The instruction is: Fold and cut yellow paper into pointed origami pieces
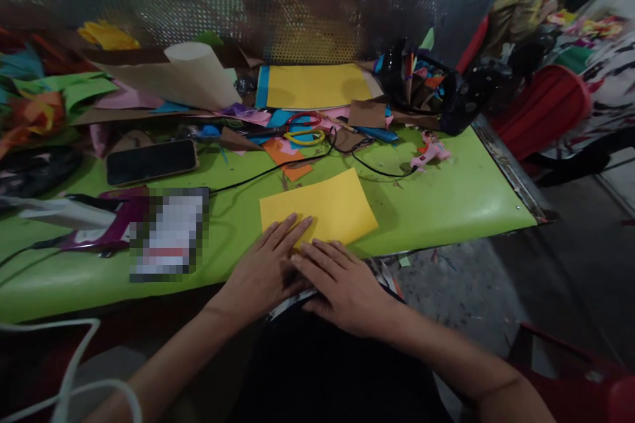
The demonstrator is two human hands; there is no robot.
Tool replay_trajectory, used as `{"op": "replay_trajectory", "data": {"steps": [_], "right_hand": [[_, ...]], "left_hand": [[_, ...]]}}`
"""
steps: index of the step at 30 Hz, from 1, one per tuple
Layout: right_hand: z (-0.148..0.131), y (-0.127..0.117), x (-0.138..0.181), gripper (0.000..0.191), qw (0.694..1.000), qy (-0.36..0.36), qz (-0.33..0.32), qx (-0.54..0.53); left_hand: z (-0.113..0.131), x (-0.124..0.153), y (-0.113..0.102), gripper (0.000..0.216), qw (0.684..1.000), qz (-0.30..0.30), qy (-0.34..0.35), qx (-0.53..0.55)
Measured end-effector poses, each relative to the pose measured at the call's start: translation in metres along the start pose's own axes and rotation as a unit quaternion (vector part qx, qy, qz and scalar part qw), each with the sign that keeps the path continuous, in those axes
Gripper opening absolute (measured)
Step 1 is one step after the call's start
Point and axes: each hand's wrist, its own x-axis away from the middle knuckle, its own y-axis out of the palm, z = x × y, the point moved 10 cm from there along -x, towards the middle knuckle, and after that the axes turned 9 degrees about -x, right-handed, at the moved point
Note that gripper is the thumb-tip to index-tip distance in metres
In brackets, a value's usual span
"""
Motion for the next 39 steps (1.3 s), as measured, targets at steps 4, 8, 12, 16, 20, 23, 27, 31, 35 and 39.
{"op": "replay_trajectory", "data": {"steps": [4,8,12,16,20,23,27,31,35,39], "right_hand": [[0.018,0.018,0.010,0.066,0.998,0.033,-0.016,0.042],[0.048,0.001,0.029,0.062,0.992,0.071,-0.020,0.098],[0.073,-0.019,0.049,0.058,0.983,0.103,-0.015,0.150],[0.078,-0.024,0.058,0.060,0.978,0.104,-0.013,0.180],[0.075,-0.025,0.059,0.061,0.979,0.082,0.004,0.187],[0.074,-0.024,0.059,0.061,0.981,0.069,0.018,0.181],[0.075,-0.025,0.059,0.061,0.983,0.060,0.045,0.168],[0.075,-0.034,0.059,0.055,0.988,0.051,0.076,0.121],[0.081,-0.056,0.044,0.043,0.994,0.060,0.078,0.037],[0.087,-0.068,-0.006,0.043,0.996,0.070,0.043,-0.018]], "left_hand": [[0.001,-0.001,0.000,0.058,1.000,-0.009,0.005,-0.009],[0.001,-0.002,-0.004,0.061,1.000,-0.001,0.001,-0.015],[0.000,-0.001,-0.005,0.065,1.000,0.007,0.002,-0.021],[-0.002,0.011,-0.005,0.065,0.999,0.000,-0.008,-0.038],[-0.003,0.031,-0.007,0.061,0.998,-0.013,-0.022,-0.052],[-0.004,0.043,-0.009,0.058,0.998,-0.014,-0.027,-0.059],[-0.005,0.047,-0.008,0.057,0.997,0.005,-0.044,-0.069],[-0.004,0.049,-0.015,0.046,0.989,0.107,-0.063,-0.080],[0.000,0.059,-0.029,0.041,0.979,0.190,-0.050,-0.051],[-0.002,0.073,-0.052,0.043,0.978,0.202,-0.053,0.002]]}}
